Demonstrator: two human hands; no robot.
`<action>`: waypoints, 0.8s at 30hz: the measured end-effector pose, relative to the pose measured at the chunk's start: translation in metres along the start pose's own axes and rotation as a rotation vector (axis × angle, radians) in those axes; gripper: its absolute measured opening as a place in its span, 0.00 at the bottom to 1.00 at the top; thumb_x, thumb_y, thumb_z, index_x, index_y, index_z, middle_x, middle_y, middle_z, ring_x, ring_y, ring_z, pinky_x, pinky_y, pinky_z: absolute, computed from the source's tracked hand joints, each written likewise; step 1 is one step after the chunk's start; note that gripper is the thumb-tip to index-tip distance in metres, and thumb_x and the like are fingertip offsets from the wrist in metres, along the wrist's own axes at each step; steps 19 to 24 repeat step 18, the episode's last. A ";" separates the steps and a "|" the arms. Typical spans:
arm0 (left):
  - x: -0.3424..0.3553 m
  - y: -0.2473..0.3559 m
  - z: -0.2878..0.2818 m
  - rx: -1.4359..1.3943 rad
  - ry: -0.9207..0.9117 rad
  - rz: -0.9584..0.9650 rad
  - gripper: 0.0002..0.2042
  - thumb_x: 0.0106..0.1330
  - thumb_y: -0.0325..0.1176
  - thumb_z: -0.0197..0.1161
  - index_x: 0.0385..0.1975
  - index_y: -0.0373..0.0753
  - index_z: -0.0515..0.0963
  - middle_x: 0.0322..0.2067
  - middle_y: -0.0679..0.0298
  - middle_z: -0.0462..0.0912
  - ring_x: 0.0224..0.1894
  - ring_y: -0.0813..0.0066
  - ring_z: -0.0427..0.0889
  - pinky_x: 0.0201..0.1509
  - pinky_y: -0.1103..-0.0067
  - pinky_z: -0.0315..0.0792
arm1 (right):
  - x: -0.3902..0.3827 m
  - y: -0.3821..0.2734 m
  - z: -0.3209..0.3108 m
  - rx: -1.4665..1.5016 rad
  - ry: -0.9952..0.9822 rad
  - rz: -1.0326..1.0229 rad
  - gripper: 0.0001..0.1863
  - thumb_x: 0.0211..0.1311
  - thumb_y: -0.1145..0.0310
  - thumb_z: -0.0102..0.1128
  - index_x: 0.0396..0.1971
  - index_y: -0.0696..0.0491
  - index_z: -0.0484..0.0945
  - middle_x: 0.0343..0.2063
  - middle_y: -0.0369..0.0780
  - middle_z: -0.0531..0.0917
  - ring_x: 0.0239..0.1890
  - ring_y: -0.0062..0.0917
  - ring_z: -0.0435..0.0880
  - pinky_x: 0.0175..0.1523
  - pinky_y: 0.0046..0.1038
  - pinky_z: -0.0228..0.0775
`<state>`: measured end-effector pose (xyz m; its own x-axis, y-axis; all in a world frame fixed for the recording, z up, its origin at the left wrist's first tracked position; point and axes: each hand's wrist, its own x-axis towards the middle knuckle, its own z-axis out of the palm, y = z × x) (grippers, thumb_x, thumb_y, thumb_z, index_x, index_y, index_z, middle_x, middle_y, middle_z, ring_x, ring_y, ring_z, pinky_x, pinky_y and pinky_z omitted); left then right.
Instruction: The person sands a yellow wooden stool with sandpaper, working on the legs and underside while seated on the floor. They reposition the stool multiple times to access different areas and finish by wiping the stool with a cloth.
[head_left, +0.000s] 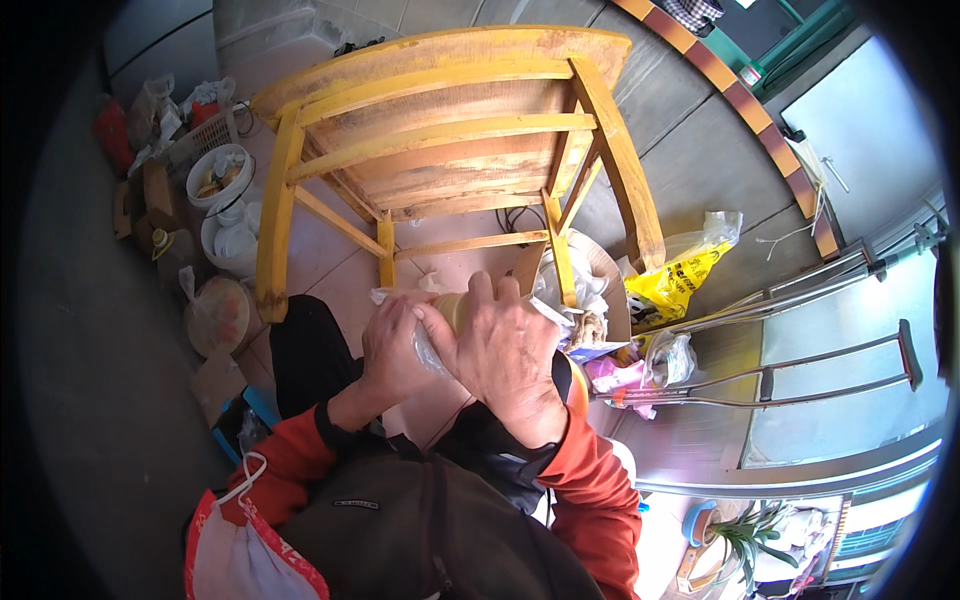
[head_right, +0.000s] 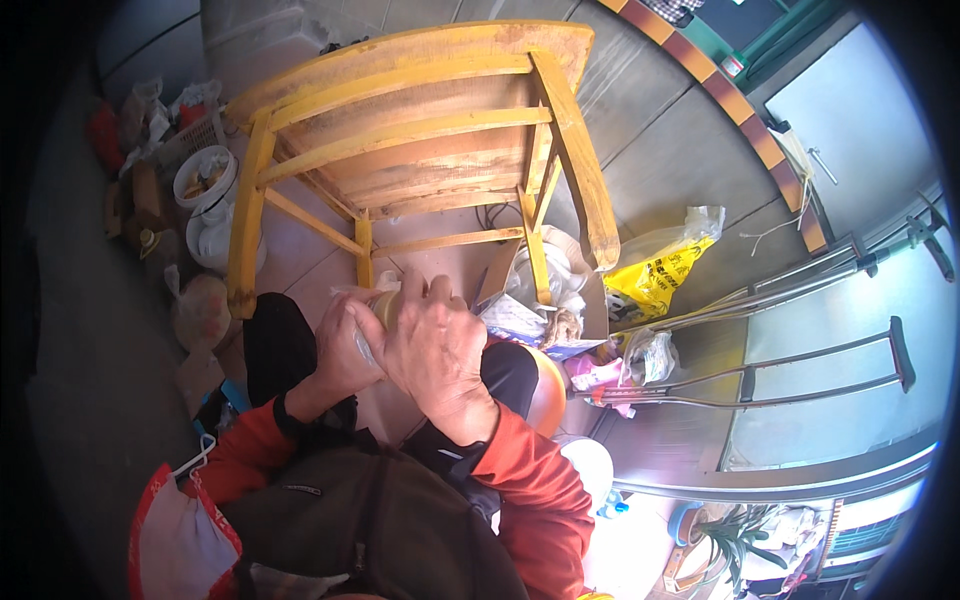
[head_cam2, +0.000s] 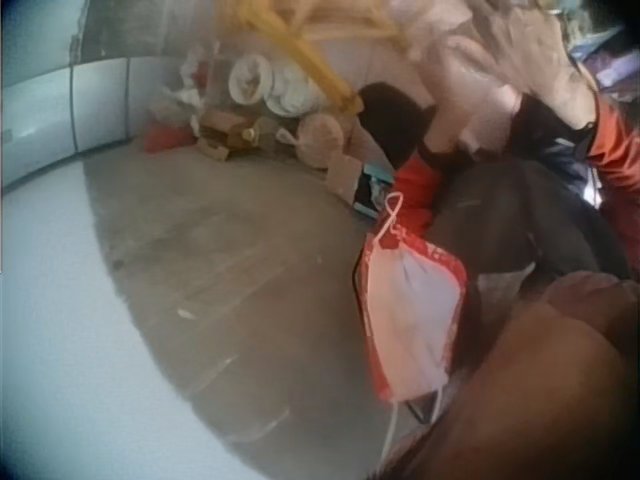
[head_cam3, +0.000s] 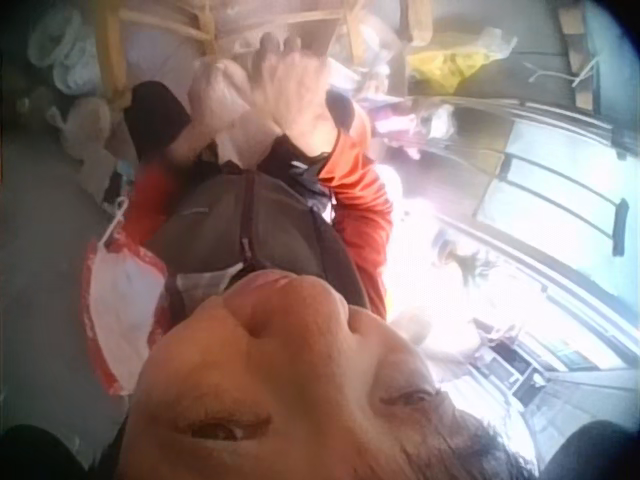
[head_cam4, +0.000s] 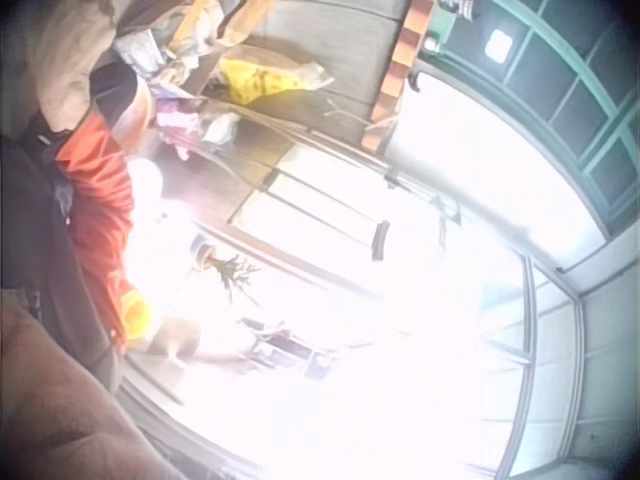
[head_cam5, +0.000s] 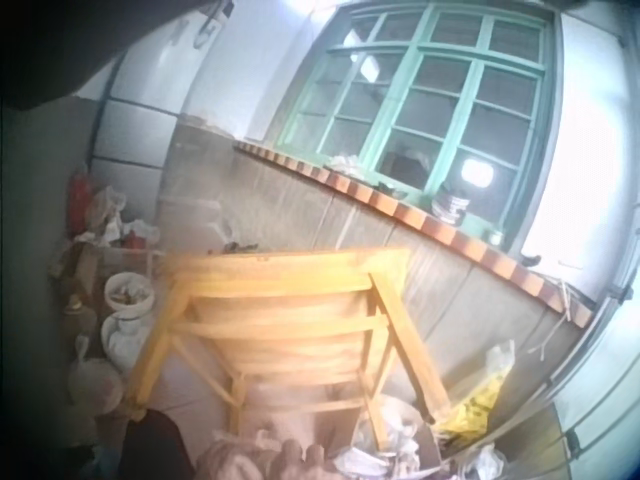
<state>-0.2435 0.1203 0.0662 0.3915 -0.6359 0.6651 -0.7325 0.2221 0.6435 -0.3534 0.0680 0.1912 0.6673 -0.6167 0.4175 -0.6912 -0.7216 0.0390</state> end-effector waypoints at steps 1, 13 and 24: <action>-0.001 -0.001 0.000 0.008 0.008 0.021 0.25 0.49 0.35 0.74 0.47 0.37 0.76 0.42 0.55 0.81 0.45 0.49 0.80 0.48 0.60 0.74 | -0.002 0.001 0.004 0.001 -0.022 0.008 0.29 0.61 0.38 0.61 0.29 0.54 0.75 0.24 0.42 0.79 0.19 0.34 0.83 0.21 0.33 0.73; -0.018 -0.004 0.010 -0.172 -0.174 -0.153 0.26 0.50 0.39 0.76 0.48 0.39 0.75 0.37 0.54 0.83 0.39 0.49 0.84 0.43 0.63 0.77 | -0.015 0.022 0.034 0.160 -0.010 -0.003 0.25 0.59 0.45 0.64 0.23 0.54 0.73 0.16 0.47 0.81 0.18 0.41 0.83 0.23 0.39 0.74; -0.030 -0.014 0.016 -0.435 -0.360 -0.118 0.28 0.53 0.39 0.76 0.54 0.44 0.72 0.41 0.52 0.84 0.45 0.52 0.86 0.48 0.61 0.77 | -0.015 0.041 0.026 0.270 -0.053 -0.320 0.22 0.56 0.46 0.67 0.31 0.53 0.81 0.20 0.46 0.82 0.20 0.38 0.85 0.24 0.34 0.76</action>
